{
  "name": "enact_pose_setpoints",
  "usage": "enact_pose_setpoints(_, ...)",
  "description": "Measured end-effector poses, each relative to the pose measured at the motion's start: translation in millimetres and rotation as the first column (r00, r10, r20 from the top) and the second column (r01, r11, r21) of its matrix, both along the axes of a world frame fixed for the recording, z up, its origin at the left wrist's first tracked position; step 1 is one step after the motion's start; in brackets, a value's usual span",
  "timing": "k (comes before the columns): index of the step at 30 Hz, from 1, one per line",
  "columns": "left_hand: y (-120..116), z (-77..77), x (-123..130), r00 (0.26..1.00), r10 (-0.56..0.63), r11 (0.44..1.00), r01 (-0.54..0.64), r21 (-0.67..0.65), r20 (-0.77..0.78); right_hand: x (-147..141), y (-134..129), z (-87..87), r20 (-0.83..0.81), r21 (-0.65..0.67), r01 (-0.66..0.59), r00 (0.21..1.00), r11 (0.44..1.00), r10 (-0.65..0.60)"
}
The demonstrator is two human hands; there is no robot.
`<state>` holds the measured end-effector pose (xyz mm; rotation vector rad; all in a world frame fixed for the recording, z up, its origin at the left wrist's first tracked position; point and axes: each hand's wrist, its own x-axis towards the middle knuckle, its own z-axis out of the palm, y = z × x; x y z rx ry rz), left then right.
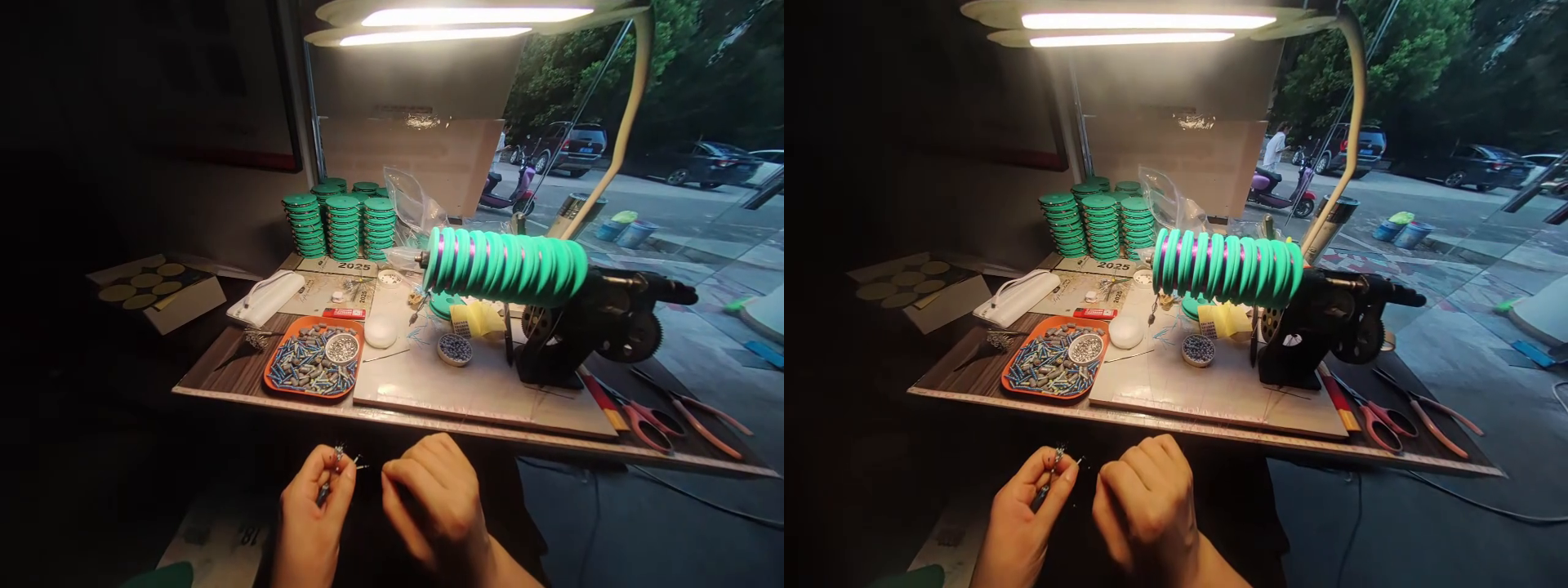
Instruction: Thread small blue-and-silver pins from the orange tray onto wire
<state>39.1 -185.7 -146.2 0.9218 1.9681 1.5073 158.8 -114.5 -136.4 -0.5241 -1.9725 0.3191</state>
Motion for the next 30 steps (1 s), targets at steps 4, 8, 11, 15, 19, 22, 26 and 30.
enact_pose_setpoints(4,-2,3.2,-2,0.994,-0.004,0.999,0.008,0.033,-0.109,0,0,-1.5,0.005,0.029,-0.004,1.000,1.000,0.004)
enact_pose_setpoints(8,-8,-1.0,1,0.952,0.002,0.999,0.013,0.047,-0.307,-2,0,-1.2,-0.003,0.038,-0.005,1.000,0.999,0.005)
enact_pose_setpoints(11,-12,-4.9,5,0.878,0.043,0.991,0.022,0.132,-0.477,-4,-1,-1.8,-0.019,0.047,-0.006,1.000,0.999,0.007)
enact_pose_setpoints(15,-15,-8.7,5,0.758,0.005,0.957,0.187,0.224,-0.653,-6,-2,-5.3,-0.056,0.056,-0.008,0.998,0.998,0.011)
enact_pose_setpoints(19,-17,-12.1,-1,0.668,-0.028,0.928,0.294,0.229,-0.743,-6,-4,-8.9,-0.082,0.055,-0.004,0.997,0.999,0.008)
enact_pose_setpoints(22,-19,-15.3,-4,0.625,-0.002,0.917,0.313,0.248,-0.781,-6,-5,-10.1,-0.090,0.060,0.001,0.996,0.998,0.005)
enact_pose_setpoints(26,-20,-18.8,-4,0.627,0.035,0.911,0.300,0.283,-0.778,-7,-5,-9.7,-0.102,0.058,-0.008,0.995,0.998,0.013)
enact_pose_setpoints(30,-19,-17.9,-3,0.663,0.025,0.923,0.271,0.271,-0.748,-7,-5,-8.7,-0.108,0.041,0.007,0.994,0.999,-0.002)
